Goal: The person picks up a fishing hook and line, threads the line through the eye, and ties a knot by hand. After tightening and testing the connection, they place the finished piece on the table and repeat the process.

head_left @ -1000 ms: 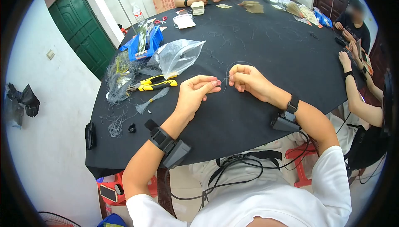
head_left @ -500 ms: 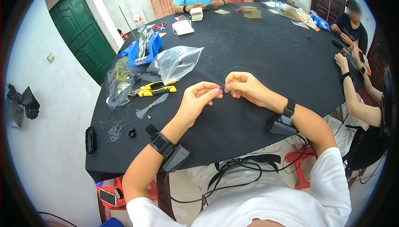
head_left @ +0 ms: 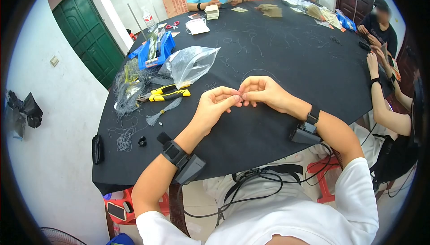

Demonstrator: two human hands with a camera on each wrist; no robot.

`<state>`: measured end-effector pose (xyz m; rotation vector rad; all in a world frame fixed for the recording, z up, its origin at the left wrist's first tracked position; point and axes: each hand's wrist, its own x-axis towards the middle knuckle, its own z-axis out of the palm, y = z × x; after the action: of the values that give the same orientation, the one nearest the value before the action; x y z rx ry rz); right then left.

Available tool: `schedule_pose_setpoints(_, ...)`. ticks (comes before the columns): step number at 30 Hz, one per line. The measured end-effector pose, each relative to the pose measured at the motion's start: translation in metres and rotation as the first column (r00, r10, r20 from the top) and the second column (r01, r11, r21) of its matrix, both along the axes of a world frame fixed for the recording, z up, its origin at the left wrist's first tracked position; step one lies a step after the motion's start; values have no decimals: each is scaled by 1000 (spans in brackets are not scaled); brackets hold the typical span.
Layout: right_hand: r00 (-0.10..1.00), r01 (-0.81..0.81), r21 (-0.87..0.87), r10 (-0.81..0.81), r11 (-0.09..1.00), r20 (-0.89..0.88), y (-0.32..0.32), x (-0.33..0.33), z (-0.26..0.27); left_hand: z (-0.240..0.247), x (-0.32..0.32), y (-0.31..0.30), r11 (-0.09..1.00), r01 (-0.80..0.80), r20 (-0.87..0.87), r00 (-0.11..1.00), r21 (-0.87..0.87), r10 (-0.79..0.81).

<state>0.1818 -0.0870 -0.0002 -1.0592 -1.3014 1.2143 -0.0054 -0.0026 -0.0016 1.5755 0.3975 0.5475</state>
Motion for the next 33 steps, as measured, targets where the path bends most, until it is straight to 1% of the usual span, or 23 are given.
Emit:
schedule_pose_setpoints(3,1000,13,18,-14,1000,16,1,2,-2,0,0,0,1000,-11,-11,1000,4,11)
schedule_pose_setpoints(6,997,21,39,-23,999,67,1,1,-1,1,-1,-2,999,-29,-24,999,15,30)
schedule_pose_setpoints(9,998,21,52,-24,998,60,1,3,-2,2,-1,-4,999,-46,-26,999,21,47)
schedule_pose_setpoints(11,999,11,27,-12,1000,44,1,2,-1,1,0,-4,998,-54,-14,998,30,55)
schedule_pose_setpoints(15,999,2,18,-3,1000,47,0,1,-1,1,-1,-4,997,-72,-55,996,29,73)
schedule_pose_setpoints(20,998,-24,52,21,998,64,2,3,-6,-2,-1,-1,996,-83,-91,992,37,86)
schedule_pose_setpoints(23,998,-33,68,29,997,54,2,2,-4,-3,-1,-2,992,-91,-78,992,85,98)
schedule_pose_setpoints(29,999,-30,69,28,997,27,2,1,-4,-2,0,-3,991,-115,-60,991,62,119)
schedule_pose_setpoints(33,1000,-19,73,17,997,19,1,0,-2,-5,1,-4,995,-93,25,995,23,92)
